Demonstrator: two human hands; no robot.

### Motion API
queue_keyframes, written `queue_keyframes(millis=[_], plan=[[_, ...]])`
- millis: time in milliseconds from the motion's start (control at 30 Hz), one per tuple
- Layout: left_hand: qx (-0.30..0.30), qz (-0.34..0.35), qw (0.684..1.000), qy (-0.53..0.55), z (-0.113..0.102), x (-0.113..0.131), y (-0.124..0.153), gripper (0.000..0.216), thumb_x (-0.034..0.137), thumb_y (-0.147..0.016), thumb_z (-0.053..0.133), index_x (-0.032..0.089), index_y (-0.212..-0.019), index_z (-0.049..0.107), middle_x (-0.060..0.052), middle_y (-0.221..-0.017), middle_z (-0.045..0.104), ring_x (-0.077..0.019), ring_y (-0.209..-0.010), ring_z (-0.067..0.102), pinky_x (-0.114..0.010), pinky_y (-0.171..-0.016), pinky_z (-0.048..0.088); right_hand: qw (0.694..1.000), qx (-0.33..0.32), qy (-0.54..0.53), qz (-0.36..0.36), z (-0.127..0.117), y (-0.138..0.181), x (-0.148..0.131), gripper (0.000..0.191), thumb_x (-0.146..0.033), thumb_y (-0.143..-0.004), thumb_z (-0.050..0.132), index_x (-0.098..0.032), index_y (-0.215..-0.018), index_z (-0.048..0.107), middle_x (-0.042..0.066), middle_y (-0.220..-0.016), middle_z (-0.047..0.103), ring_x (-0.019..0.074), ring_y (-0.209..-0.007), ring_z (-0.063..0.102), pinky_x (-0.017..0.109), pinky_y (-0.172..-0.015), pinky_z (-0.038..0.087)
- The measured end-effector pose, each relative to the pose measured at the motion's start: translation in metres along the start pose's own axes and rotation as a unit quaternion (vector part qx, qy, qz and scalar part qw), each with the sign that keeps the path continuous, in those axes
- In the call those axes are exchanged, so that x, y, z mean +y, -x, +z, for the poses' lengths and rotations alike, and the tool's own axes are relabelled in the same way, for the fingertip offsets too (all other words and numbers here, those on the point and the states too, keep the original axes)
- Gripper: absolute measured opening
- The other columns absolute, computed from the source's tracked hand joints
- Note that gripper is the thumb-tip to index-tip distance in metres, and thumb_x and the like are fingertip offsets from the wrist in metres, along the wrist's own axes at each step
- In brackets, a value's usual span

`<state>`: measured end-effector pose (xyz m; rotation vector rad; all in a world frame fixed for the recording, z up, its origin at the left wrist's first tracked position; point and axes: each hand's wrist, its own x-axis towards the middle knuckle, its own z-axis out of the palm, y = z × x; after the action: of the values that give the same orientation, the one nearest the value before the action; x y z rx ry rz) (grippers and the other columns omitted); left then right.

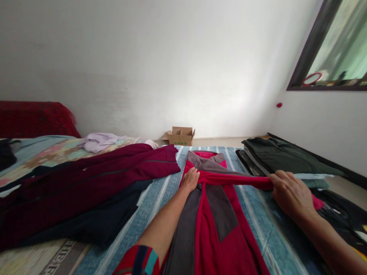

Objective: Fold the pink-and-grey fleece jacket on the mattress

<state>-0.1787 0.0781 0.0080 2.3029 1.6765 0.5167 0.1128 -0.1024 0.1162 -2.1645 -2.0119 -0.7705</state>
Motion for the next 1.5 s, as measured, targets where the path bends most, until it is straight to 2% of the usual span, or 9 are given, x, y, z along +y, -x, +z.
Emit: queue_keyframes(millis=[67,167,300,467,633,800,1200,1367,1500], plan=[[0.001,0.001,1.0,0.001,-0.001,0.001,0.001,0.037,0.031,-0.094,0.028,0.014,-0.122,0.048,-0.014,-0.14,0.042,-0.0203,-0.132,0.033,-0.038,-0.108,0.027,1.0,-0.02,0.014,-0.016,0.011,0.009,0.003,0.023,-0.006,-0.079,0.044,-0.019,-0.081,0.063,0.008,-0.085,0.06,0.0235,-0.084,0.053,0.032,-0.068,0.033],[0.005,0.004,1.0,0.001,-0.001,0.002,0.002,0.036,0.031,-0.095,0.027,0.016,-0.118,0.049,-0.013,-0.138,0.044,-0.0205,-0.131,0.035,-0.039,-0.107,0.029,0.996,-0.086,0.006,-0.032,0.037,0.029,-0.011,0.025,-0.006,-0.08,0.043,-0.017,-0.083,0.065,0.01,-0.088,0.063,0.025,-0.083,0.054,0.033,-0.067,0.032],[0.008,0.005,1.0,-0.003,0.0,0.002,0.001,0.035,0.032,-0.094,0.027,0.019,-0.116,0.05,-0.01,-0.134,0.048,-0.019,-0.128,0.038,-0.037,-0.106,0.03,0.994,-0.056,-0.07,-0.066,0.044,0.04,-0.053,0.028,-0.005,-0.081,0.041,-0.019,-0.088,0.065,0.009,-0.087,0.063,0.0228,-0.084,0.054,0.034,-0.072,0.031],[-0.004,0.001,1.0,-0.01,0.0,0.001,0.0,0.035,0.035,-0.094,0.028,0.02,-0.115,0.051,-0.009,-0.135,0.046,-0.0193,-0.129,0.037,-0.038,-0.106,0.029,0.976,-0.025,-0.161,-0.143,0.022,0.008,-0.115,0.026,-0.011,-0.085,0.041,-0.02,-0.1,0.061,0.007,-0.092,0.061,0.0204,-0.088,0.052,0.031,-0.077,0.032],[-0.023,-0.003,1.0,-0.013,-0.003,0.003,0.004,0.039,0.041,-0.095,0.023,0.022,-0.117,0.049,-0.008,-0.139,0.043,-0.0184,-0.132,0.033,-0.039,-0.108,0.026,0.982,-0.024,-0.141,-0.126,0.033,-0.028,-0.154,0.031,-0.007,-0.084,0.04,-0.018,-0.107,0.057,0.01,-0.098,0.059,0.0228,-0.089,0.051,0.032,-0.071,0.034],[-0.065,-0.01,0.998,0.0,-0.005,0.002,0.005,0.056,0.05,-0.093,0.018,0.016,-0.131,0.04,-0.013,-0.147,0.031,-0.022,-0.137,0.024,-0.043,-0.109,0.021,0.981,-0.027,-0.142,-0.131,0.048,-0.033,-0.159,0.022,-0.009,-0.085,0.041,-0.019,-0.086,0.06,0.009,-0.09,0.059,0.0219,-0.085,0.051,0.031,-0.07,0.034],[-0.146,-0.005,0.989,0.027,-0.021,0.006,0.006,0.084,0.068,-0.082,0.026,0.008,-0.141,0.028,-0.016,-0.151,0.014,-0.0262,-0.14,0.011,-0.045,-0.111,0.014,0.982,-0.035,-0.142,-0.121,0.047,-0.026,-0.154,0.024,-0.009,-0.086,0.041,-0.019,-0.091,0.061,0.007,-0.09,0.059,0.0205,-0.084,0.051,0.029,-0.067,0.032],[-0.16,-0.001,0.987,0.024,-0.022,0.005,0.004,0.089,0.07,-0.08,0.028,0.006,-0.142,0.024,-0.017,-0.151,0.012,-0.0265,-0.14,0.009,-0.045,-0.111,0.012,0.973,0.023,-0.153,-0.171,0.042,-0.032,-0.171,0.026,-0.016,-0.089,0.043,-0.017,-0.11,0.058,0.008,-0.094,0.058,0.0217,-0.085,0.048,0.031,-0.07,0.033],[-0.17,-0.001,0.985,0.021,-0.023,0.006,0.004,0.092,0.071,-0.078,0.029,0.006,-0.142,0.022,-0.018,-0.151,0.01,-0.0261,-0.14,0.007,-0.045,-0.111,0.01,0.963,0.068,-0.165,-0.201,0.054,-0.032,-0.183,0.017,-0.014,-0.088,0.047,-0.016,-0.098,0.061,0.007,-0.088,0.059,0.0208,-0.079,0.047,0.031,-0.067,0.032]])
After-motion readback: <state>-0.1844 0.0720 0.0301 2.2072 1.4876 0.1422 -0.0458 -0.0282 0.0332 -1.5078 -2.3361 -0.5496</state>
